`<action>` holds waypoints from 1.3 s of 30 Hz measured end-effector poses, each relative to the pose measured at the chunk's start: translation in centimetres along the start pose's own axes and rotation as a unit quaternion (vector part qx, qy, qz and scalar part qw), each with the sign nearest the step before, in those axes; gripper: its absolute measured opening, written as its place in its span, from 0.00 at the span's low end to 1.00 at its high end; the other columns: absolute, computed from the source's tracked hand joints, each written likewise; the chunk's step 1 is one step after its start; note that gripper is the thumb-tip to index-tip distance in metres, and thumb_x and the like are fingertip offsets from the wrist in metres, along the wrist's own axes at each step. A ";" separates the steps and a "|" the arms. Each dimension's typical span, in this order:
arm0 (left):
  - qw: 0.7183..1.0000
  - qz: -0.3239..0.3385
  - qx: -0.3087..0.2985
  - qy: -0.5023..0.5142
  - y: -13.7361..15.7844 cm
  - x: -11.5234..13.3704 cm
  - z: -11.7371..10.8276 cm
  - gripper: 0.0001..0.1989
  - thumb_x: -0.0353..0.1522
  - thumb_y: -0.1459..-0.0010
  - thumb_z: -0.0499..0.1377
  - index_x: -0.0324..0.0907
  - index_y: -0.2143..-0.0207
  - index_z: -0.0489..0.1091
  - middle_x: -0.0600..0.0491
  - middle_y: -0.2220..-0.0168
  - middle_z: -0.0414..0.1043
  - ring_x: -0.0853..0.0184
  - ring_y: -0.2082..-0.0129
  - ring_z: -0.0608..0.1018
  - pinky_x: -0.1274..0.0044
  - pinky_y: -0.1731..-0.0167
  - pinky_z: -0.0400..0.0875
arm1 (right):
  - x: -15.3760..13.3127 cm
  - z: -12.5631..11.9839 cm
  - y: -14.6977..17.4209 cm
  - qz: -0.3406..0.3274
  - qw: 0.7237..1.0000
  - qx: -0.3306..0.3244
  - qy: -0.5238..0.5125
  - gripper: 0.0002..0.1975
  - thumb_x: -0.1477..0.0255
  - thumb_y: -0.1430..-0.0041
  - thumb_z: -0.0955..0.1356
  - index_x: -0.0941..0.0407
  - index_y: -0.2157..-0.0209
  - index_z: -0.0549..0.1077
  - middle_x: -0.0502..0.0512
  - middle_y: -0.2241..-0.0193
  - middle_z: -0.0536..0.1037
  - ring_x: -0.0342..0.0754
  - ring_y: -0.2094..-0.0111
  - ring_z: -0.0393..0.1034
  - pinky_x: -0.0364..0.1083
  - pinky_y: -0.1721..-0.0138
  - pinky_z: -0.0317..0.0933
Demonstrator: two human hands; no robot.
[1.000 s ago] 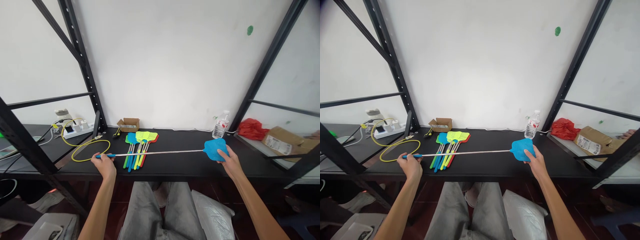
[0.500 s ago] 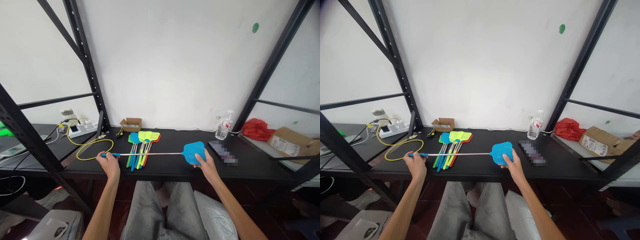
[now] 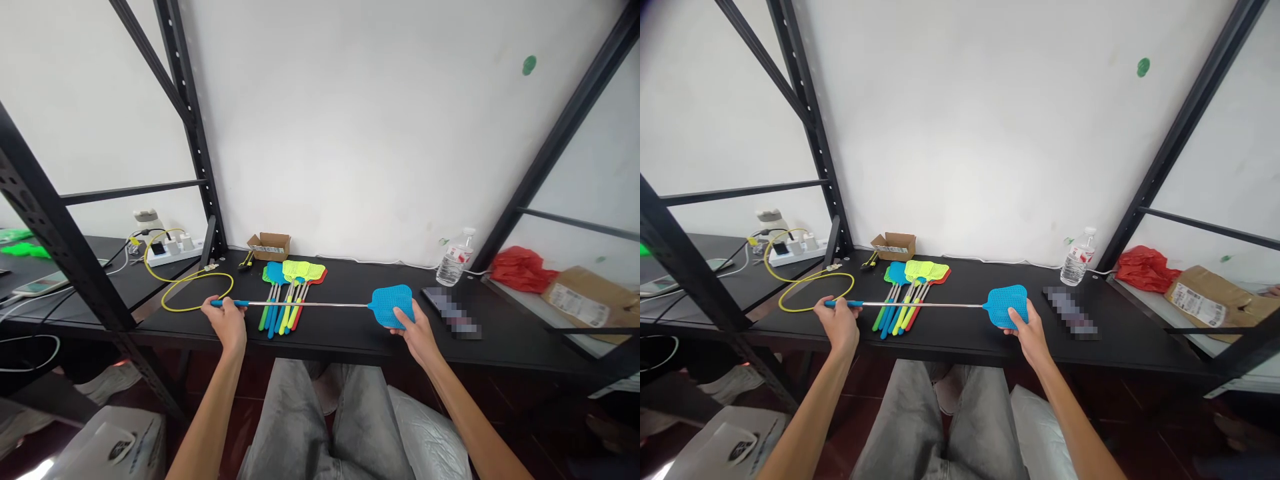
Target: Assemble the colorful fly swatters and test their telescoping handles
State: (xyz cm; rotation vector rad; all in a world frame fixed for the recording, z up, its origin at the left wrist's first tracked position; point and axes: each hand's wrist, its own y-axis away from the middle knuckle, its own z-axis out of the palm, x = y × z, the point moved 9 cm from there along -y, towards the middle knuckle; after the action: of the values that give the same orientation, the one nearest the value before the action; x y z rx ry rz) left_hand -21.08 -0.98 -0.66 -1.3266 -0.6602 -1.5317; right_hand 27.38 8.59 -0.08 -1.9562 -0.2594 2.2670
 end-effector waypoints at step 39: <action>0.990 0.020 -0.138 -0.014 0.9 0.1 2.7 0.15 0.37 0.40 0.53 0.45 0.54 0.51 0.61 0.76 0.68 0.72 0.83 0.70 0.79 0.78 0.66 | 1.2 11.6 0.0 -0.018 0.994 -0.083 -0.068 0.22 0.58 0.46 0.71 0.51 0.52 0.68 0.53 0.63 0.77 0.50 0.69 0.75 0.47 0.74 0.72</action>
State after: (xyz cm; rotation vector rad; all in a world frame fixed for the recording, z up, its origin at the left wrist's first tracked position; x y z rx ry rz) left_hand -19.11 0.97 -0.09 -1.5607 -0.4458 -1.6164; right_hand 15.73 8.41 0.39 -1.8555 -0.5090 2.4285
